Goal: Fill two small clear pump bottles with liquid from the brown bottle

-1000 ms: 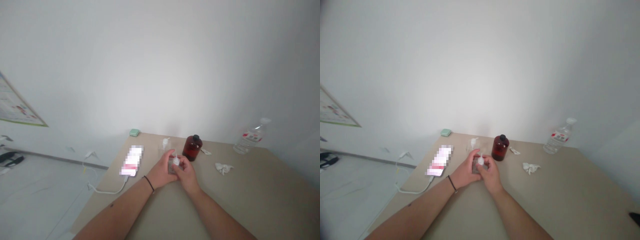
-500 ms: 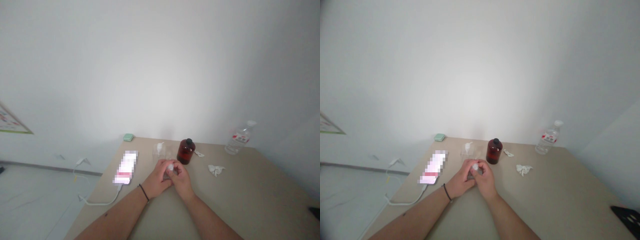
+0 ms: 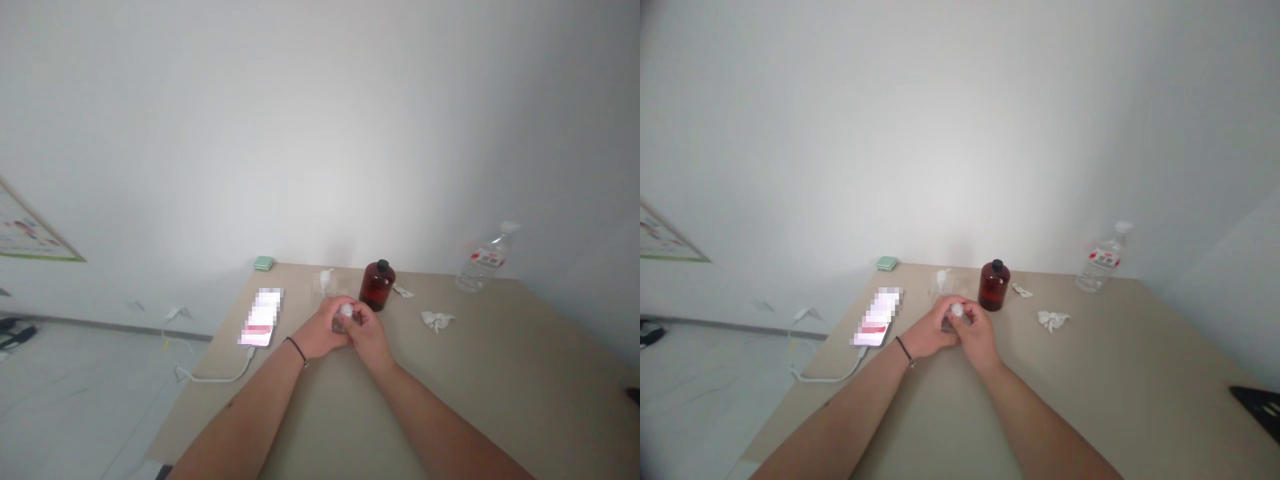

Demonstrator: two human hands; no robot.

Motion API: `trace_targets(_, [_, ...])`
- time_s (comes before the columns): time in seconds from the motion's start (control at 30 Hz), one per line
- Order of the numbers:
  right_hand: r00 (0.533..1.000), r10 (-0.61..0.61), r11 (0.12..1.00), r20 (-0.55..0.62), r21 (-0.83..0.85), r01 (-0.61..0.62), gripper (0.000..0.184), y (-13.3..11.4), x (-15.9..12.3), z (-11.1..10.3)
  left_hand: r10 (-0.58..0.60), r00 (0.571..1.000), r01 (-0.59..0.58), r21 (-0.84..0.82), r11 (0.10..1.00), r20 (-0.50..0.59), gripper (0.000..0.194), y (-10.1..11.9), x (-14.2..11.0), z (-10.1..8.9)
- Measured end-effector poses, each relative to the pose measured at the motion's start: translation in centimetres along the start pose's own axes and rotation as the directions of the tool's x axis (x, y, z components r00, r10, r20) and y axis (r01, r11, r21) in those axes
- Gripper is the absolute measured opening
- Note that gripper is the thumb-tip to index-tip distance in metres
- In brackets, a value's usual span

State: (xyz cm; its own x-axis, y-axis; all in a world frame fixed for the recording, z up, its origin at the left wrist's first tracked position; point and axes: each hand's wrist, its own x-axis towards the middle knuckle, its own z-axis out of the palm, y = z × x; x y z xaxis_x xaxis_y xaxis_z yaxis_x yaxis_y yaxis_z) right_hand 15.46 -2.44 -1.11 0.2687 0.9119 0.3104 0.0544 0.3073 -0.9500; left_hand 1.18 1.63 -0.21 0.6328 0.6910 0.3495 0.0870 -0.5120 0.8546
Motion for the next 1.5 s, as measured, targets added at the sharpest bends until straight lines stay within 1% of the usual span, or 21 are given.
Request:
trace_targets(0.1, [1.000, -0.014, 1.000, -0.008, -0.024, 0.014, 0.029, 0.0, 0.0, -0.1, 0.030, 0.999, -0.031, -0.040, 0.999, -0.020, 0.074, 0.0, -0.1, 0.2])
trace_targets(0.17, [1.000, -0.024, 0.998, 0.007, -0.051, 0.024, 0.028, -0.2, 0.0, -0.2, 0.047, 0.998, -0.049, -0.053, 0.997, -0.034, 0.074, -0.1, -0.1, 0.4])
trace_targets(0.27, [0.998, -0.032, 0.992, 0.060, -0.117, 0.039, 0.026, -0.5, 0.0, -0.5, 0.052, 0.998, -0.054, -0.081, 0.995, -0.021, 0.073, -0.2, -0.2, 0.4])
trace_targets(0.4, [0.990, -0.062, 0.974, 0.129, -0.209, 0.088, 0.027, -1.0, 0.2, -0.8, 0.036, 0.999, -0.037, -0.123, 0.992, -0.005, 0.075, -0.2, -0.1, 0.4])
trace_targets(0.53, [0.983, -0.087, 0.966, 0.164, -0.226, 0.124, 0.025, -1.3, 0.4, -1.1, 0.021, 1.000, -0.021, -0.120, 0.993, -0.007, 0.075, -0.2, -0.1, 0.4])
trace_targets(0.63, [0.970, -0.086, 0.962, 0.228, -0.234, 0.141, 0.027, -1.4, 0.7, -1.5, 0.011, 1.000, -0.011, -0.142, 0.990, -0.002, 0.077, -0.4, -0.1, 0.3])
trace_targets(0.73, [0.954, -0.084, 0.956, 0.287, -0.245, 0.158, 0.028, -1.3, 1.0, -2.0, 0.030, 0.999, -0.028, -0.132, 0.991, 0.014, 0.081, -0.4, 0.0, 0.1])
trace_targets(0.8, [0.948, -0.088, 0.956, 0.306, -0.242, 0.166, 0.031, -0.9, 1.1, -2.1, 0.044, 0.999, -0.041, -0.123, 0.992, 0.022, 0.082, -0.4, 0.0, 0.0])
trace_targets(0.9, [0.953, -0.096, 0.966, 0.288, -0.205, 0.159, 0.035, 0.0, 1.1, -2.1, 0.068, 0.998, -0.066, -0.132, 0.989, 0.013, 0.081, -0.3, 0.0, -0.1])
trace_targets(1.0, [0.976, -0.086, 0.982, 0.200, -0.147, 0.116, 0.041, 0.9, 1.0, -1.8, 0.081, 0.997, -0.082, -0.124, 0.989, -0.011, 0.078, -0.5, -0.1, 0.1])
trace_targets(1.07, [0.988, -0.068, 0.987, 0.139, -0.133, 0.087, 0.039, 1.3, 0.9, -1.6, 0.086, 0.996, -0.088, -0.107, 0.990, -0.020, 0.077, -0.6, -0.1, 0.2])
trace_targets(1.13, [0.992, -0.062, 0.987, 0.108, -0.138, 0.077, 0.034, 1.4, 0.8, -1.6, 0.104, 0.994, -0.105, -0.080, 0.991, -0.026, 0.076, -0.5, -0.1, 0.2])
trace_targets(1.23, [0.991, -0.083, 0.984, 0.106, -0.147, 0.098, 0.026, 1.0, 0.7, -1.6, 0.149, 0.988, -0.149, 0.000, 0.989, -0.028, 0.071, -0.2, -0.1, 0.0])
trace_targets(1.3, [0.989, -0.097, 0.982, 0.113, -0.148, 0.114, 0.024, 0.8, 0.7, -1.6, 0.164, 0.986, -0.163, 0.025, 0.986, -0.031, 0.071, -0.1, -0.1, -0.1])
trace_targets(1.4, [0.985, -0.099, 0.983, 0.143, -0.141, 0.119, 0.024, 0.6, 0.8, -1.7, 0.149, 0.988, -0.148, 0.042, 0.988, -0.037, 0.075, -0.2, -0.1, 0.0])
trace_targets(1.5, [0.981, -0.080, 0.986, 0.175, -0.129, 0.103, 0.028, 0.5, 0.7, -1.7, 0.123, 0.991, -0.121, 0.046, 0.992, -0.057, 0.077, -0.4, -0.3, 0.1])
